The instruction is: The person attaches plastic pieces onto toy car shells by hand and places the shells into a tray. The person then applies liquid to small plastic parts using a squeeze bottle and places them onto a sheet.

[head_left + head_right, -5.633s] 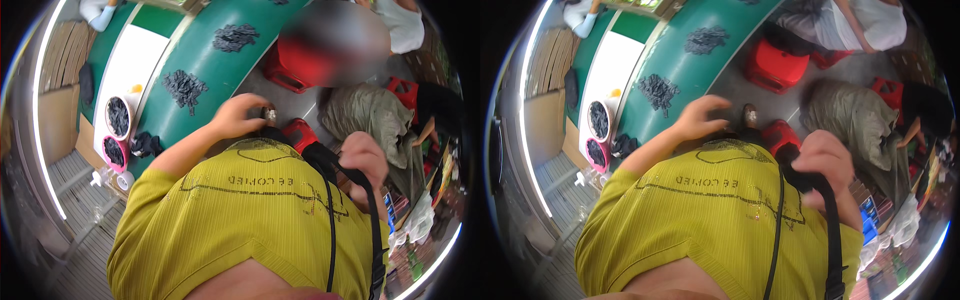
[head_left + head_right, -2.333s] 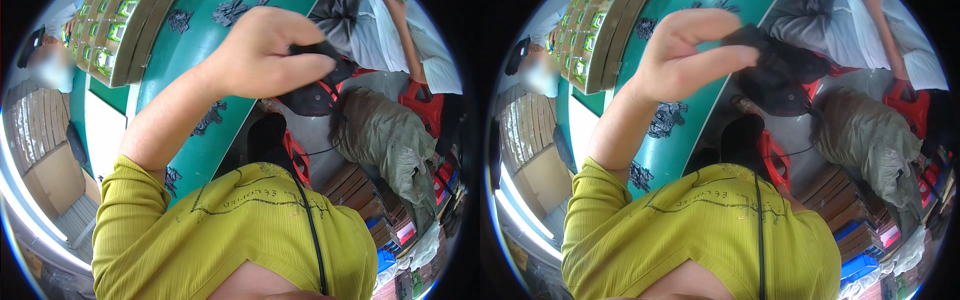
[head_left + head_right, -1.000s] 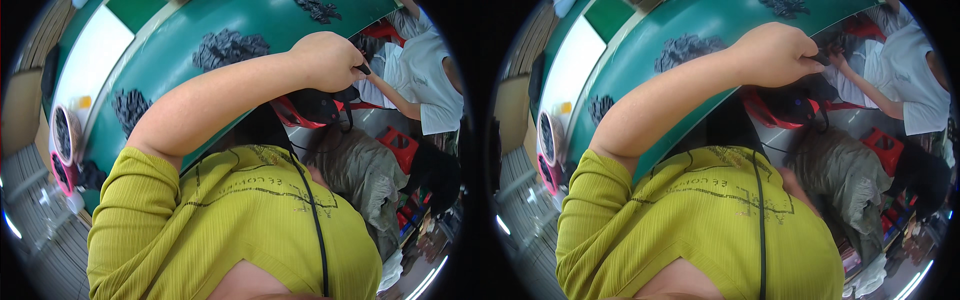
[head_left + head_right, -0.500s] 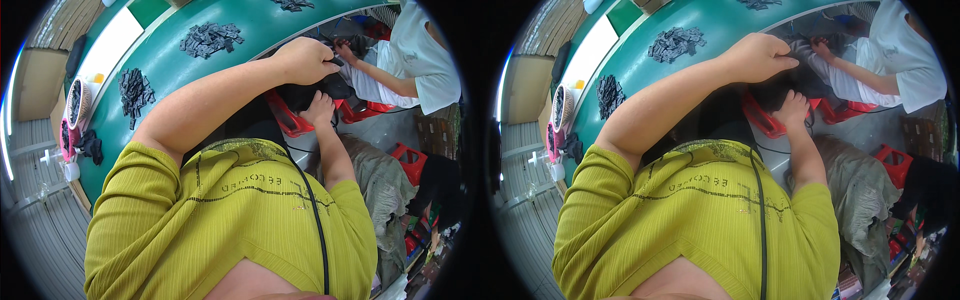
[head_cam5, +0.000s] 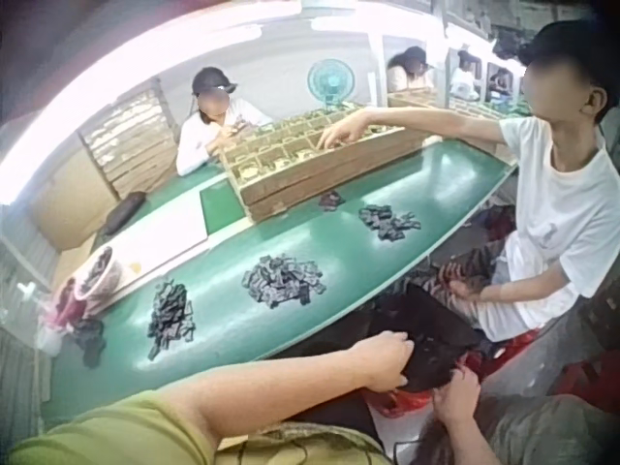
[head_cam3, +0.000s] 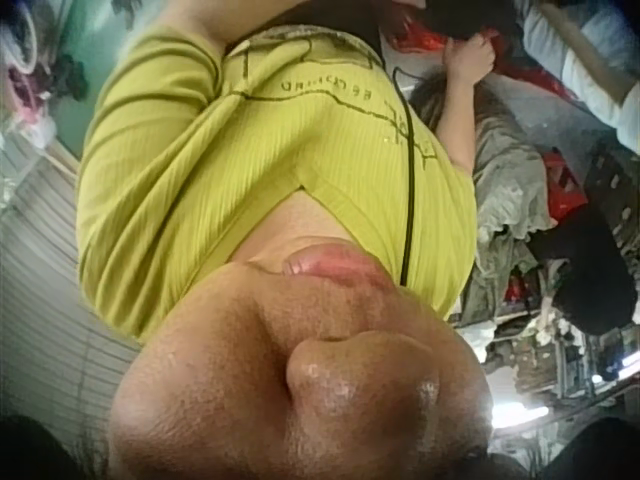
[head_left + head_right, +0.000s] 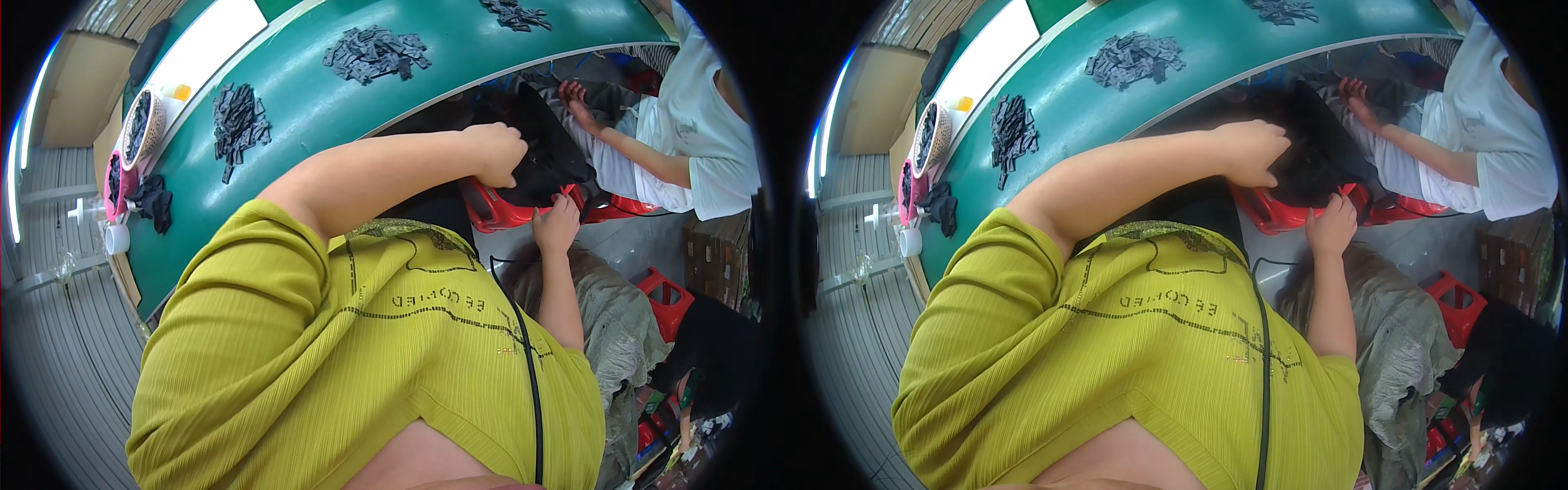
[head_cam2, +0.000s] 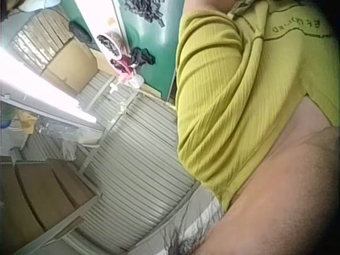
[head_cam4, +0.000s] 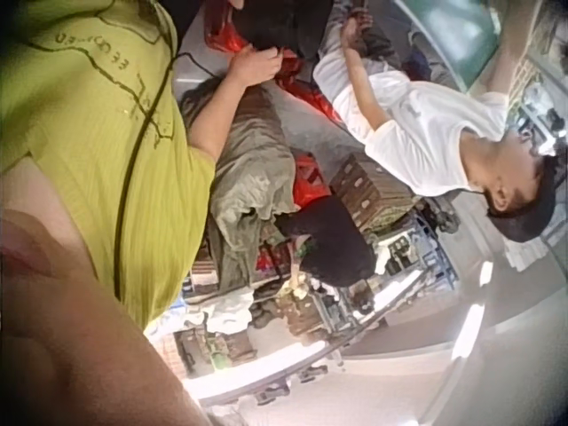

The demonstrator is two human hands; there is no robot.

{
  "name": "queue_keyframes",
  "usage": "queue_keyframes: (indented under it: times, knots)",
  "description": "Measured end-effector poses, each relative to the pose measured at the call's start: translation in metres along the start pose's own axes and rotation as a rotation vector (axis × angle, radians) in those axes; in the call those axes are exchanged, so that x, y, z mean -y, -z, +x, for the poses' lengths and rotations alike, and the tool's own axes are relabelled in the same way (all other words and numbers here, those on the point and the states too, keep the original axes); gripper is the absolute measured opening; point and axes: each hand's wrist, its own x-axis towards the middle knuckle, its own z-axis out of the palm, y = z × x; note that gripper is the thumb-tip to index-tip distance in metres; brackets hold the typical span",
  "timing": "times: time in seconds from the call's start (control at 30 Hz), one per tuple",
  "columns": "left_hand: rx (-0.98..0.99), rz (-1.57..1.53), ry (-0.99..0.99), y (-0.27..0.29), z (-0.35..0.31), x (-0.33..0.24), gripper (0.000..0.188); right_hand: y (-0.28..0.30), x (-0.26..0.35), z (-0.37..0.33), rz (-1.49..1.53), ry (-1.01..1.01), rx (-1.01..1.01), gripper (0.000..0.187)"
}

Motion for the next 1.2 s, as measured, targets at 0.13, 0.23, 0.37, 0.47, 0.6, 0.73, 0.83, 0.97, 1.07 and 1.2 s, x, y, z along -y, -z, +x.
queue_keyframes:
  times: [0.13, 0.23, 0.37, 0.47, 0.6, 0.73, 0.83, 0.97, 1.07, 1.2]
  knots:
    - [-0.156, -0.217, -0.069, -0.006, -0.077, 0.017, 0.044, 0.006, -0.015, -0.042, 0.206, 0.099, -0.162, 0.038]
    - [-0.257, -0.461, 0.056, -0.001, -0.153, 0.025, 0.034, -0.006, -0.051, -0.095, 0.258, -0.128, -0.073, 0.03]
    - [-0.525, -0.476, 0.274, -0.017, -0.23, 0.043, 0.018, -0.048, -0.081, -0.127, 0.403, -0.352, 0.297, 0.039]
    - [-0.709, -0.446, 0.387, -0.021, -0.278, 0.048, 0.012, -0.061, -0.078, -0.093, 0.407, -0.254, 0.256, 0.036]
    - [-0.878, -0.527, 0.4, -0.006, -0.305, 0.06, 0.005, -0.074, -0.056, -0.049, 0.415, -0.171, 0.206, 0.033]
    - [-0.854, -0.587, 0.271, 0.013, -0.3, 0.089, 0.005, -0.067, 0.001, 0.009, 0.429, -0.152, 0.176, 0.031]
    - [-0.807, -0.635, 0.158, 0.03, -0.291, 0.119, 0.005, -0.072, -0.01, 0.032, 0.403, -0.149, 0.155, 0.03]
    - [-0.752, -0.757, 0.282, 0.064, -0.287, 0.146, 0.005, -0.043, -0.038, 0.087, 0.36, -0.137, 0.15, 0.031]
    - [-0.732, -0.812, 0.413, 0.077, -0.303, 0.14, 0.008, 0.006, -0.057, 0.139, 0.331, -0.1, 0.123, 0.032]
    - [-0.761, -0.935, 0.596, 0.068, -0.33, 0.121, 0.01, 0.041, -0.062, 0.223, 0.353, -0.022, 0.034, 0.034]
